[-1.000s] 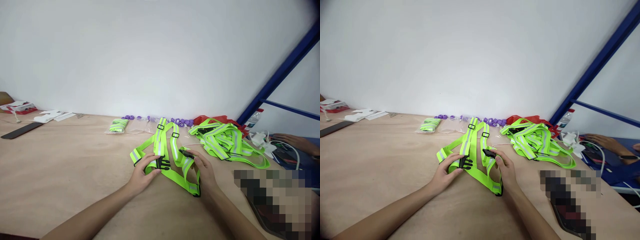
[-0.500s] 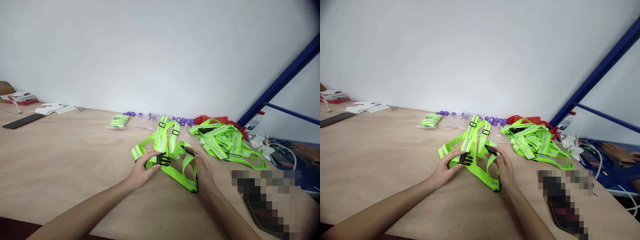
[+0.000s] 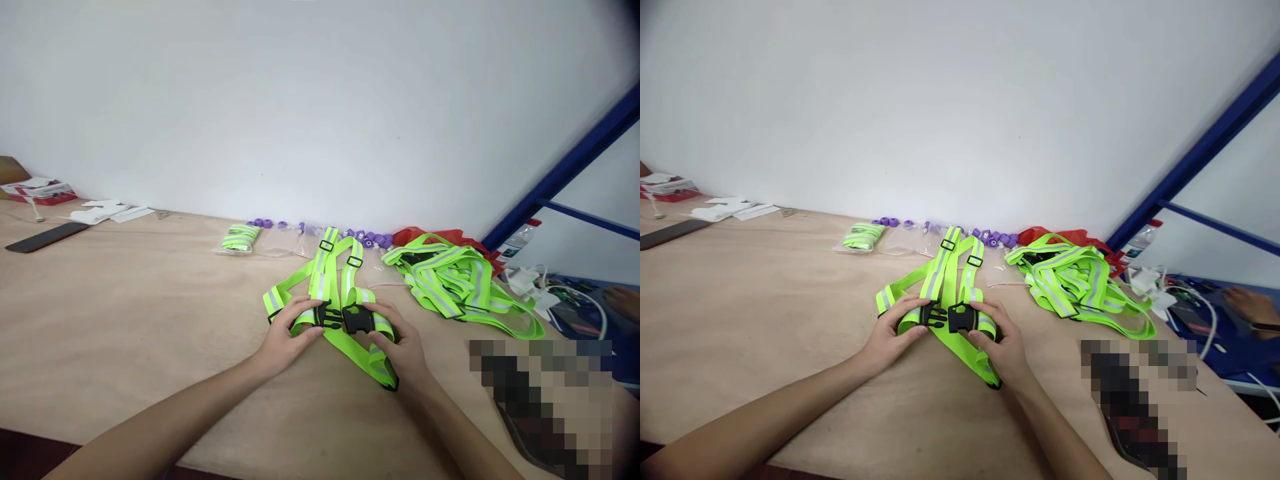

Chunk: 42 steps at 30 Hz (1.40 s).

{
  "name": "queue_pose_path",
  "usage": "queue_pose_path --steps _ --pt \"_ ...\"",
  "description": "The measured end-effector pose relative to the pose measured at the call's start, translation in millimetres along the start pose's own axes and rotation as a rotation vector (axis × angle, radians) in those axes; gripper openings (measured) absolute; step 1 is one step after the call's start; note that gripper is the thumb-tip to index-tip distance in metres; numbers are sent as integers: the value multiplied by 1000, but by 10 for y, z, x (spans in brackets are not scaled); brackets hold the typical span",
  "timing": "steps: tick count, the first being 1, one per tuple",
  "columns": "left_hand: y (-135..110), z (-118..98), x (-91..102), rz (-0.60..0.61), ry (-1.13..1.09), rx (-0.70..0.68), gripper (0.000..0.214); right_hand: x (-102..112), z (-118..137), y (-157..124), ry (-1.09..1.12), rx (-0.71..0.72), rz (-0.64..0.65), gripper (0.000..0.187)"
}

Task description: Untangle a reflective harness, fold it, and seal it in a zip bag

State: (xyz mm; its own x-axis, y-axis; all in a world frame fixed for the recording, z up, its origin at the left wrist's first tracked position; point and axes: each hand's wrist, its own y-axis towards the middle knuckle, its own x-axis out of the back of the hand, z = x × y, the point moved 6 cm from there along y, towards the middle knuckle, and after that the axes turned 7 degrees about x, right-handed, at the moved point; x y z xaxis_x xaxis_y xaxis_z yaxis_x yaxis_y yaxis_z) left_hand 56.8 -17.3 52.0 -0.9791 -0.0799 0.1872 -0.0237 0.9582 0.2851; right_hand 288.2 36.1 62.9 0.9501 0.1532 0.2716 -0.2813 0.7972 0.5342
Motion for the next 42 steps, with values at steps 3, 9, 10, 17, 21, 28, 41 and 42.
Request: queue_pose_path --steps 3,9,10,17,21,28,41,42 --pt "1 17 0 1 -15 10 43 10 18 -8 -47 15 -4 40" --pt "-3 39 1 -1 -24 25 45 17 48 -5 -137 40 0 40" --pt "-4 38 0 -1 -24 25 45 18 46 -6 -138 42 -1 40" --pt "-3 26 7 -3 -24 27 44 10 31 -17 -129 46 12 41" --pt "-1 26 -3 4 7 17 45 -3 41 -19 -122 35 14 40" --pt "-17 29 -30 17 47 39 47 -30 42 -33 -140 24 39 40" --pt "-48 -29 -32 -35 105 30 49 -174 116 -73 -217 99 77 40" --pt "-47 -42 -35 -37 114 20 48 -182 126 -79 -225 102 76 40"
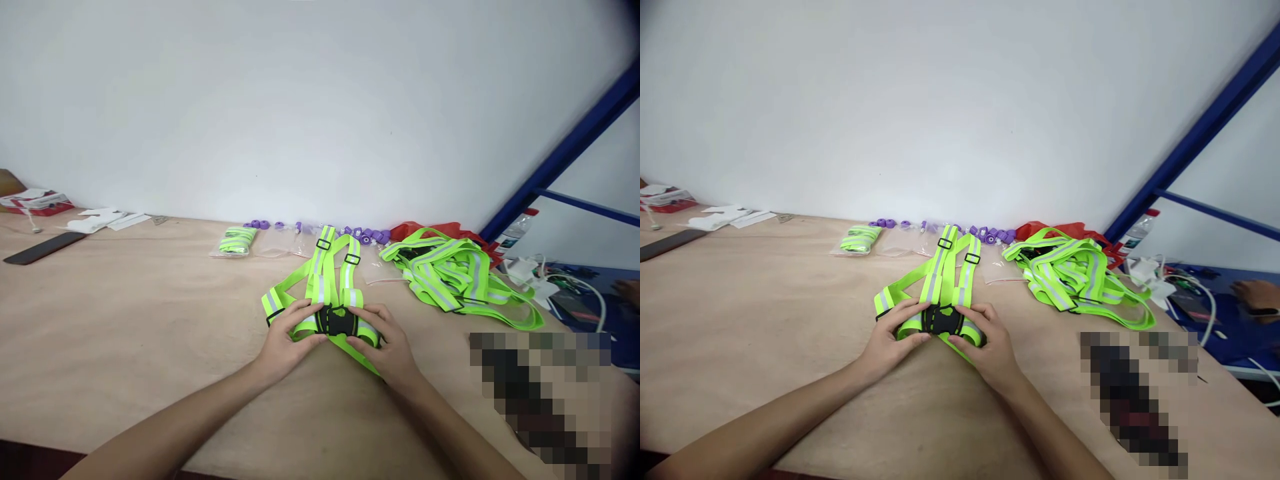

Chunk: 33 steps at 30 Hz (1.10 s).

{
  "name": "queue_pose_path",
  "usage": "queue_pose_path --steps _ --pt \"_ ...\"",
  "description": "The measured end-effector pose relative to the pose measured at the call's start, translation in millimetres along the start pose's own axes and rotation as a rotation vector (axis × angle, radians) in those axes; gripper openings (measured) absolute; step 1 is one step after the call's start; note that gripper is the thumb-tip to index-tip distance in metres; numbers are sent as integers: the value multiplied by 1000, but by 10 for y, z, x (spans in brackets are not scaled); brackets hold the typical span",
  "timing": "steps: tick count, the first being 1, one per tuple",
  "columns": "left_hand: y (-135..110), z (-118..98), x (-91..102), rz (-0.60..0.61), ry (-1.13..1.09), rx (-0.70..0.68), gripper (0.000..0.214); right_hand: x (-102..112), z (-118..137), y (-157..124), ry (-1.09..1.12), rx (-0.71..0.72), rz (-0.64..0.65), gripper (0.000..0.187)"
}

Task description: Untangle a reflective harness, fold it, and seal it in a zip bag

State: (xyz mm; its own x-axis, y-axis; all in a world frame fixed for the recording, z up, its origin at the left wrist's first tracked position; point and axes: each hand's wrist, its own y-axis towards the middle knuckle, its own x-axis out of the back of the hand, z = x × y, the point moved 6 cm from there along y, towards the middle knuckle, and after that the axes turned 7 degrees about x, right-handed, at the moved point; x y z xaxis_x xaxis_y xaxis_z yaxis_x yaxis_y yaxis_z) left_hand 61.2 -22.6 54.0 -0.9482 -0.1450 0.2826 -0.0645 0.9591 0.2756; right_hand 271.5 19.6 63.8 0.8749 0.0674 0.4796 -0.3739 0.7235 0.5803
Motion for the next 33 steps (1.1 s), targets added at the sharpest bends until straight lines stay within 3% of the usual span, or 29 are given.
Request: queue_pose_path --steps 5,9,13,17,20,24,28,33 --pt "10 -66 -20 40 53 -56 48 -12 25 2 -33 -11 3 41" --pt "-3 -88 -56 128 168 -68 64 5 16 37 -24 -14 10 40" --pt "-16 -159 -46 217 264 -176 74 51 -43 61 -48 -18 0 39" --pt "100 -245 170 227 349 -234 75 79 -149 58 -103 -57 -19 38" --pt "227 -286 387 265 456 -289 57 59 -232 41 -153 -94 4 40" --pt "313 -139 549 400 586 -302 39 8 -337 16 -230 -141 79 40" --pt "337 100 575 450 651 -214 33 -4 -361 40 -263 -115 146 42" --pt "368 187 578 434 674 -132 28 180 -296 -50 -294 -100 145 67"
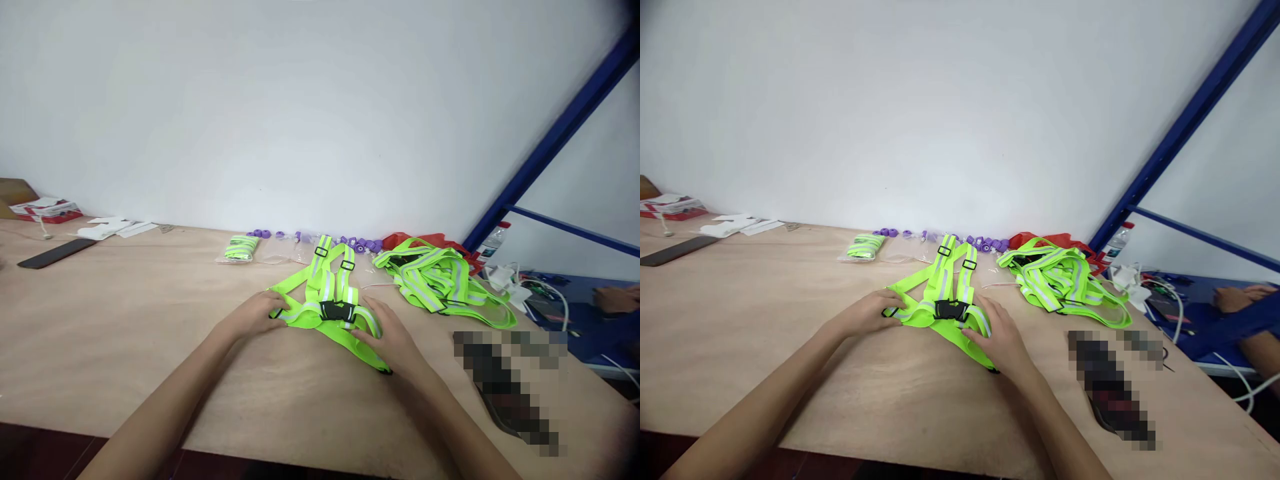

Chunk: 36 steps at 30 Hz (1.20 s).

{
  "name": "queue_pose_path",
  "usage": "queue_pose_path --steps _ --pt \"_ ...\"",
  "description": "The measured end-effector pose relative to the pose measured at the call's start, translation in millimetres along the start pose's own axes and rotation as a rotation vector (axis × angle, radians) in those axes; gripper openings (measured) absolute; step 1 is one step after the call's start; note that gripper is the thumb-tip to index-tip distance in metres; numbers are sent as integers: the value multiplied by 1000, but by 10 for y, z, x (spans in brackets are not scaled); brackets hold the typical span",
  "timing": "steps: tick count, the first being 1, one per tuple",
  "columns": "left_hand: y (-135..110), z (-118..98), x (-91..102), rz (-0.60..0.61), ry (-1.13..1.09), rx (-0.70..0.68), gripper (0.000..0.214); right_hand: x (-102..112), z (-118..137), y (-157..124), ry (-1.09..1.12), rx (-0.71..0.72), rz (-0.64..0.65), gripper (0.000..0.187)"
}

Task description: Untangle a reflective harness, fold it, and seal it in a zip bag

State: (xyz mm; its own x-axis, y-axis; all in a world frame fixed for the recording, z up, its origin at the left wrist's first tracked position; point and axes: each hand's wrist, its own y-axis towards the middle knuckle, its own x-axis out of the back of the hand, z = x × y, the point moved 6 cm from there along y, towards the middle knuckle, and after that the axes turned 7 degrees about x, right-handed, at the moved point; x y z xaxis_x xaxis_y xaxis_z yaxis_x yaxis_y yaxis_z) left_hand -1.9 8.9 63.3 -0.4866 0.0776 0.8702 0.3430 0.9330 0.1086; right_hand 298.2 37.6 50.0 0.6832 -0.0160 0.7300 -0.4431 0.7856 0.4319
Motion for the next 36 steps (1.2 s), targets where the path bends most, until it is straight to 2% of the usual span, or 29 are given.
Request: queue_pose_path --steps 5,7,9,13,18,21,24,27,30,33,36 --pt "-34 39 54 -9 -30 -9 45 190 -111 -510 8 -119 53 86" --pt "-60 97 71 -7 7 13 52 238 -129 -692 12 -143 116 84" --pt "-86 181 67 33 61 69 59 273 -109 -792 23 -130 183 74" --pt "-118 281 85 78 77 141 58 325 -40 -803 33 -68 222 50" --pt "-115 242 111 63 26 101 48 265 -46 -799 13 -53 182 59" --pt "-112 256 92 73 11 96 54 203 -41 -788 41 -12 166 57" --pt "-113 312 53 135 58 133 63 178 -43 -748 124 -3 151 57" --pt "-119 335 61 179 111 157 64 185 -52 -702 310 -68 103 55" --pt "-132 308 106 169 116 144 64 178 -52 -657 554 -149 10 49" --pt "-153 284 122 147 103 110 68 165 -99 -613 698 -211 -160 46" --pt "-178 283 91 158 76 60 72 142 -212 -580 771 -277 -327 50"
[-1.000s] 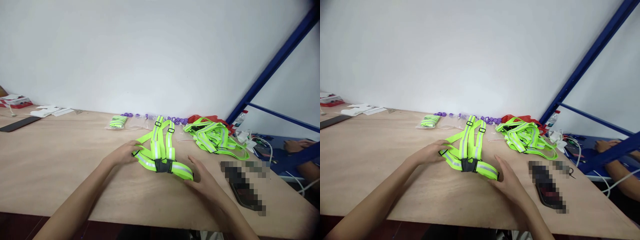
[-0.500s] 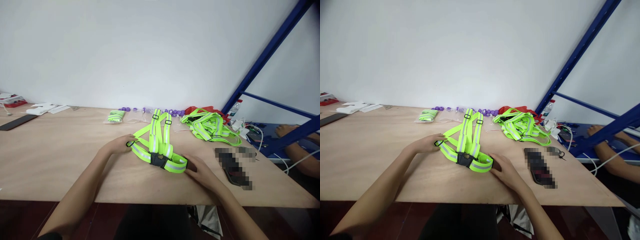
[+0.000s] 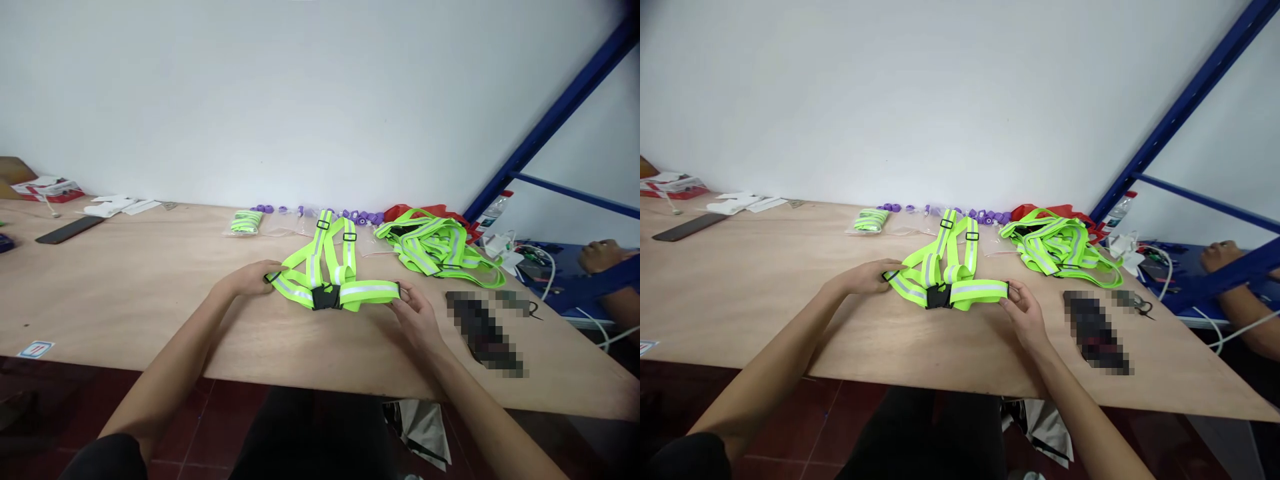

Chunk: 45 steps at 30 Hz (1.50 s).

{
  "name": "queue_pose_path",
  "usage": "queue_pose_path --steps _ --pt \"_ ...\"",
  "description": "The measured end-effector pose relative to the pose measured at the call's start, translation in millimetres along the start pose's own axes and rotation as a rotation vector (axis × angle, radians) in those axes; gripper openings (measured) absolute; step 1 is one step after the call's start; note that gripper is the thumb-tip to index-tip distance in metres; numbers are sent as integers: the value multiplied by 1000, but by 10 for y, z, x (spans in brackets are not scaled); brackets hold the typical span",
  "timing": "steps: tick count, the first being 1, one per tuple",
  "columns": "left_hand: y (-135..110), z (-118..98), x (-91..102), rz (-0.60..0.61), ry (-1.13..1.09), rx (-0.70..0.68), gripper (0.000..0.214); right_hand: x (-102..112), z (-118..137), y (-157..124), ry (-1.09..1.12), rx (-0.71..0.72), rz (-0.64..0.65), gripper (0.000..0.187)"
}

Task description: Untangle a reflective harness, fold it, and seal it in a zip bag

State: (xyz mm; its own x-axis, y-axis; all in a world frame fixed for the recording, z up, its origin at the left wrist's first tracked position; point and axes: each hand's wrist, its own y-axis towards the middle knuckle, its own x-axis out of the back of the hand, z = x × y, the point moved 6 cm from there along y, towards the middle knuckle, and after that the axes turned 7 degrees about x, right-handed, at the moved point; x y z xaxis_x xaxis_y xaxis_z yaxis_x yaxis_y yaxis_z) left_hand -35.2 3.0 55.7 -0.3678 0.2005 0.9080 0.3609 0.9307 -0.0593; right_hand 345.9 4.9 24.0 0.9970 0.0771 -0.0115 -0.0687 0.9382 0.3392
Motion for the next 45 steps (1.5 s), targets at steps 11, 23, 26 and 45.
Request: queue_pose_path --steps 11,23,26,45 --pt "-93 194 -57 -60 -97 -38 62 181 -44 132 -492 119 128 55" --pt "-37 281 22 -259 -806 73 42 238 83 552 -594 222 155 51" --pt "12 393 -19 -307 -1017 96 46 235 136 735 -490 213 152 54" --pt "-110 305 54 -133 -926 146 34 400 -399 745 114 -134 -32 44"
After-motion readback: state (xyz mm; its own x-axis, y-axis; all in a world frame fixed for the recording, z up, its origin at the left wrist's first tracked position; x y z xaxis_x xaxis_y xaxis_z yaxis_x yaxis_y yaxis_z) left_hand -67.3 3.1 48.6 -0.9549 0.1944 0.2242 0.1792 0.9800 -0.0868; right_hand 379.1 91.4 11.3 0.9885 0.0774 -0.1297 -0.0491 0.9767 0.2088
